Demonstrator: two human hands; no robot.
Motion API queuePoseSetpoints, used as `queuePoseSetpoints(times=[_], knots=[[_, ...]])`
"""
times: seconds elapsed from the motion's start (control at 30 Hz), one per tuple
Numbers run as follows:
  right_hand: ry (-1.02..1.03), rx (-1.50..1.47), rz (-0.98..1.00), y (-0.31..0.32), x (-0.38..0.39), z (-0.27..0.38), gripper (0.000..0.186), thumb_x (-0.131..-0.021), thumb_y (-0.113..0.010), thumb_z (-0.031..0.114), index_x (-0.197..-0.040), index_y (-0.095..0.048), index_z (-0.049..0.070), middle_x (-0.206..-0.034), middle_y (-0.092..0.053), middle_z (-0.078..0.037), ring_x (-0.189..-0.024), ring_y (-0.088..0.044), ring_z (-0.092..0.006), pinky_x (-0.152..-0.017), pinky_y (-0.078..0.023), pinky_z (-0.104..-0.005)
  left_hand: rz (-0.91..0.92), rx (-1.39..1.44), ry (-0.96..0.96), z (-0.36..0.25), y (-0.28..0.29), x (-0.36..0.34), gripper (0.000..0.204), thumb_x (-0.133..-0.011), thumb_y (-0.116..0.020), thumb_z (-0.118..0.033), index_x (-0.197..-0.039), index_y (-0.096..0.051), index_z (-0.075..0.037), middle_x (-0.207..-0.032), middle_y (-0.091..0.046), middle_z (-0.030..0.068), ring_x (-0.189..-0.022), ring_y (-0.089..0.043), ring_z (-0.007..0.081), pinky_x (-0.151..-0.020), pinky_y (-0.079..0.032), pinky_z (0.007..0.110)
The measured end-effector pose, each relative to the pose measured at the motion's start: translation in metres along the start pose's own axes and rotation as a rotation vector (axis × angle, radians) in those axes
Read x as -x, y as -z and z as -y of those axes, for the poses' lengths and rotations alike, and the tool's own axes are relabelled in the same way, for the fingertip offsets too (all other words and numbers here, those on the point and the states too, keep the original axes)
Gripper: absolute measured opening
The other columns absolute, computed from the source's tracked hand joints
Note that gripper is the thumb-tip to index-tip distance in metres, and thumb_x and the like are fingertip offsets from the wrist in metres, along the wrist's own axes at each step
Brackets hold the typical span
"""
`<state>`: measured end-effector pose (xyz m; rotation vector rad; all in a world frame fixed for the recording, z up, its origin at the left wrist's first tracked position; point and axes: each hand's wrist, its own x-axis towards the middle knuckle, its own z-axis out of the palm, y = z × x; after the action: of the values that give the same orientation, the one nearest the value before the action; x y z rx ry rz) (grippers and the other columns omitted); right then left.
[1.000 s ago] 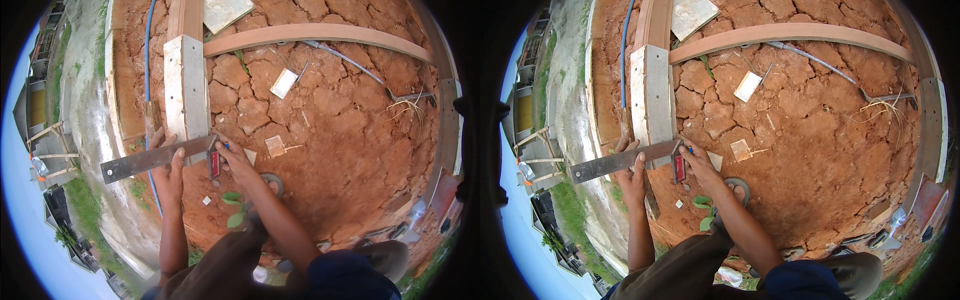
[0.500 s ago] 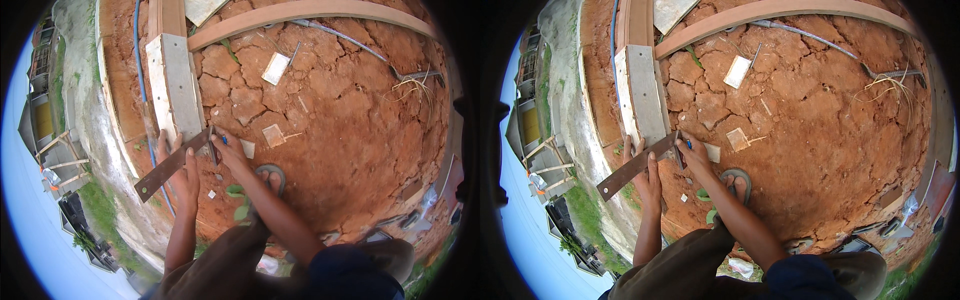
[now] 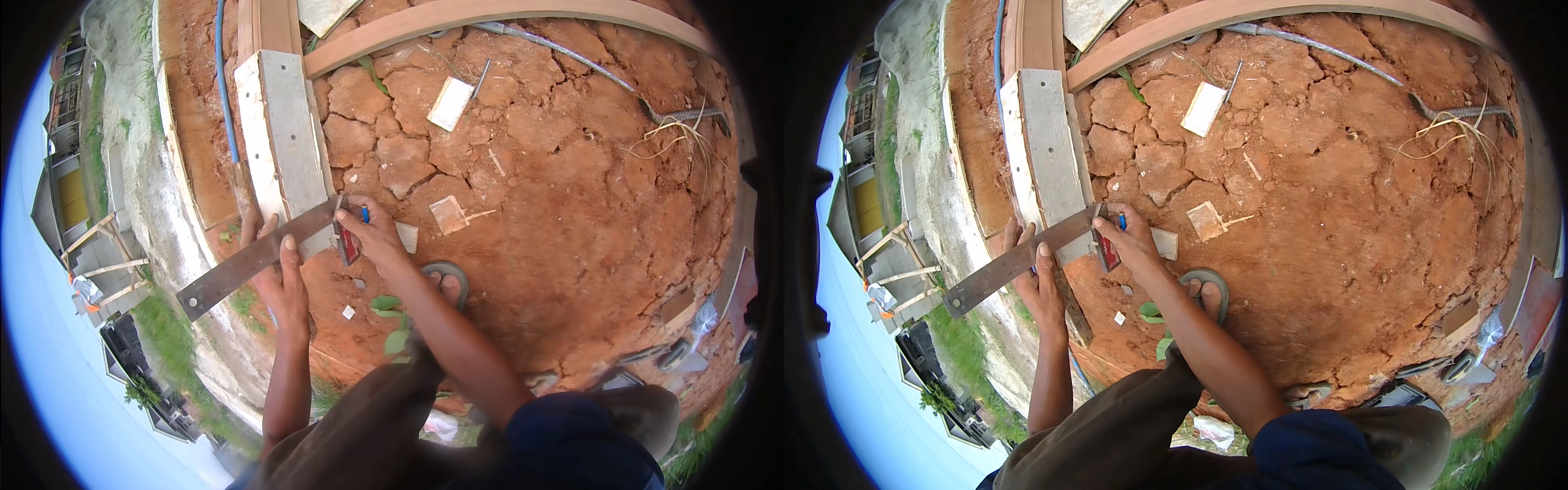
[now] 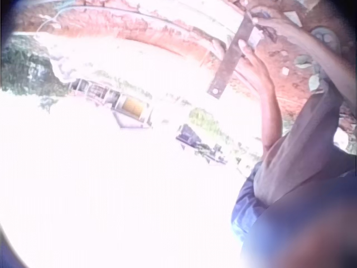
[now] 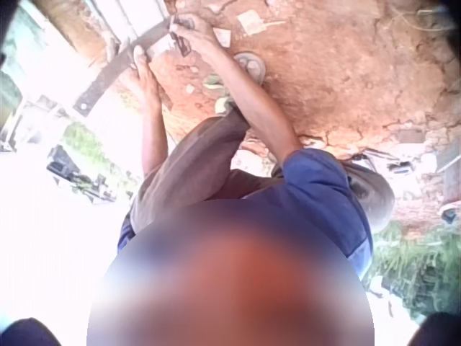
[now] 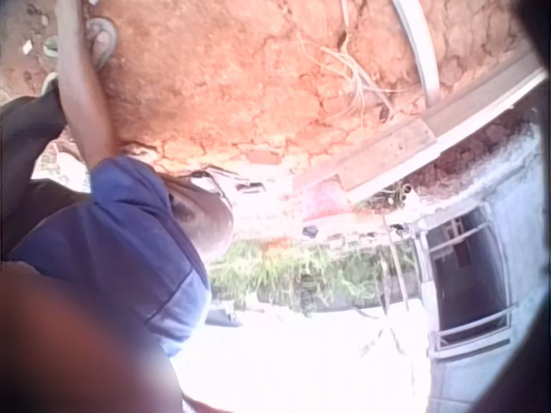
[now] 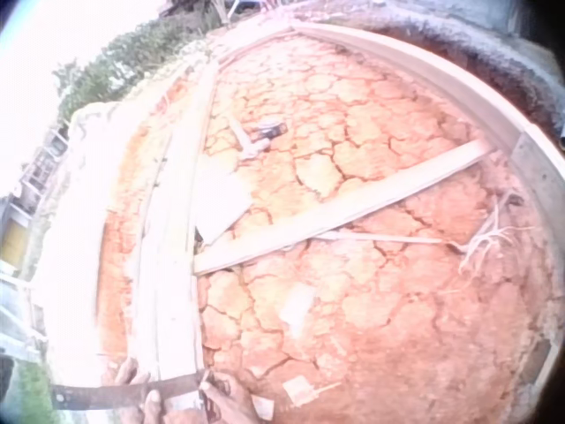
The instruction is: The person measures a wooden plank with a tape measure, marks it with a pencil using a try square, and then cuts the plank with a hand saw. The cut piece is separated and set aside.
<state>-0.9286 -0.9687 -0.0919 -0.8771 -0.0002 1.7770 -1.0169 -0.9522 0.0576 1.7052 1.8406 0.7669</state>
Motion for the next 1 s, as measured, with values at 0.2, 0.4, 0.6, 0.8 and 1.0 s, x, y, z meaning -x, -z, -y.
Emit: queuePoseSetpoints(times=[0.2,0.4,0.6,0.8,1.0], knots=[[-0.051,-0.003,-0.036,0.003,0.002,-0.01,0.039,-0.098,-0.075,0.025,-0.128,-0.06,0.005,-0.091,-0.068,0.0,-0.067,-0.059,-0.0038,-0.052,-0.046,-0.021,0.072,-0.33,-0.09,0.013,0.01,0.006,0.076,-0.102,-0.066,-0.026,-0.159,-0.026,0.004,-0.161,-0.034,0.0201,-0.144,-0.044,0.0332,-0.114,-0.043,0.044],[0.003,0.215,-0.13,0.013,-0.012,-0.023,0.031,-0.099,-0.072,0.024,-0.117,-0.068,-0.001,-0.081,-0.068,-0.002,-0.062,-0.06,-0.0063,-0.05,-0.047,-0.0235,0.078,-0.325,-0.115,0.007,0.0,0.011,0.064,-0.103,-0.063,-0.019,-0.155,-0.037,0.006,-0.16,-0.037,0.0192,-0.143,-0.046,0.0319,-0.112,-0.046,0.042],[-0.068,0.307,-0.223,0.01,-0.015,-0.022,0.038,-0.093,-0.076,0.033,-0.109,-0.071,-0.001,-0.068,-0.065,-0.003,-0.056,-0.059,-0.0103,-0.051,-0.049,-0.0296,0.013,-0.112,-0.018,0.001,-0.013,0.009,0.059,-0.104,-0.063,-0.024,-0.152,-0.044,0.004,-0.16,-0.04,0.0198,-0.144,-0.044,0.03,-0.117,-0.036,0.044],[0.192,0.243,-0.181,0.005,-0.019,-0.014,0.035,-0.095,-0.077,0.026,-0.11,-0.065,-0.003,-0.078,-0.066,-0.003,-0.059,-0.059,-0.0089,-0.05,-0.048,-0.0269,-0.03,-0.125,-0.054,0.011,-0.006,-0.002,0.058,-0.106,-0.06,-0.022,-0.155,-0.039,0.001,-0.154,-0.045,0.0189,-0.136,-0.051,0.0259,-0.114,-0.039,0.039],[0.059,0.249,-0.138,0.006,-0.024,-0.017,0.042,-0.092,-0.079,0.031,-0.11,-0.062,-0.002,-0.08,-0.065,-0.005,-0.058,-0.058,-0.0099,-0.051,-0.049,-0.0266,0.034,-0.103,-0.052,0.013,-0.005,-0.006,0.055,-0.106,-0.06,-0.017,-0.154,-0.041,0.001,-0.151,-0.047,0.0156,-0.129,-0.052,0.0219,-0.111,-0.041,0.037]])
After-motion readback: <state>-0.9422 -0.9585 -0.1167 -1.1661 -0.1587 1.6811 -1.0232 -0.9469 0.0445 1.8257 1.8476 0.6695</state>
